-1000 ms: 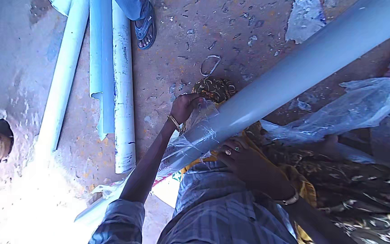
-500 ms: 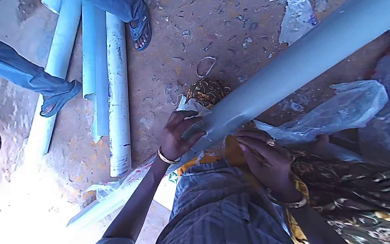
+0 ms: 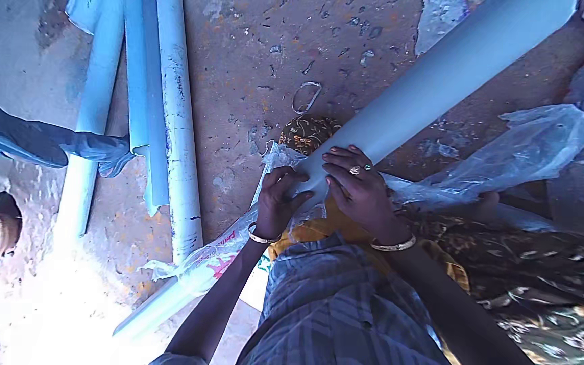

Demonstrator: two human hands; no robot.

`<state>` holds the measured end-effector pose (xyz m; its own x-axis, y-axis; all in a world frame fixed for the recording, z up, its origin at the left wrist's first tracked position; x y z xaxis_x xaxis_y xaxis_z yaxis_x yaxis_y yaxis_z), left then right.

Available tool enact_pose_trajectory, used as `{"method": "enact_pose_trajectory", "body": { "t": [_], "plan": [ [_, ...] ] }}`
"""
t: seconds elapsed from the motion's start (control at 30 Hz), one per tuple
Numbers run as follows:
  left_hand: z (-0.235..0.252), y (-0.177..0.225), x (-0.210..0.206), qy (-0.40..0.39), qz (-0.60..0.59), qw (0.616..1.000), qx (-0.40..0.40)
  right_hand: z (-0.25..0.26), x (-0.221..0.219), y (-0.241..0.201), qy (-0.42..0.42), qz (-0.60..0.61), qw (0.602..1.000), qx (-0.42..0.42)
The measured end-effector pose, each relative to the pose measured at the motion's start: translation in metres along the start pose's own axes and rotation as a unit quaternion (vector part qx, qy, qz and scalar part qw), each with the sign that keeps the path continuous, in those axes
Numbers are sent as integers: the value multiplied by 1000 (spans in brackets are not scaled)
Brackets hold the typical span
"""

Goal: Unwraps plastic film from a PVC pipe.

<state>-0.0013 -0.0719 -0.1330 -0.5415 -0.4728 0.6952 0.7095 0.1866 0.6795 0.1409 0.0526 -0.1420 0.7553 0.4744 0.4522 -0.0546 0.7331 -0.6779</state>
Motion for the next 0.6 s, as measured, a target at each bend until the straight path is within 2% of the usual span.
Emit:
{"method": "enact_pose_trajectory", "body": {
  "t": [0.1, 0.2, 0.3, 0.43, 0.53, 0.6],
  "plan": [
    [7, -10, 6, 25, -33, 999, 5, 1, -1, 3, 3, 7, 1000, 6],
    [-1, -3, 11, 20, -21, 999, 13, 0, 0, 4, 9, 12, 1000, 8],
    [-13, 10, 9, 31, 56, 998, -14, -5, 0, 6, 27, 18, 999, 15],
    [-15, 9, 7, 28, 99, 994, -37, -11, 1, 6, 42, 29, 998, 20],
    [8, 2, 24, 32, 123, 991, 45, -21, 6, 6, 57, 42, 997, 18],
    [25, -18, 47, 93, 83, 985, 116, -29, 11, 6, 57, 42, 997, 11]
  ]
}}
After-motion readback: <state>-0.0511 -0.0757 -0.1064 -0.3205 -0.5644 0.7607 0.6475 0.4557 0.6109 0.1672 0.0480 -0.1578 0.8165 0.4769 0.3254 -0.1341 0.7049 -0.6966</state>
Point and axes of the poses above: each hand's wrist, its own z-axis towards the middle knuckle, its own x-axis out of the back of the hand, y = z × x, the point moved 3 cm from there along z, towards the middle knuckle, and after that the axes turned 7 degrees about z, right-handed, at the moved point
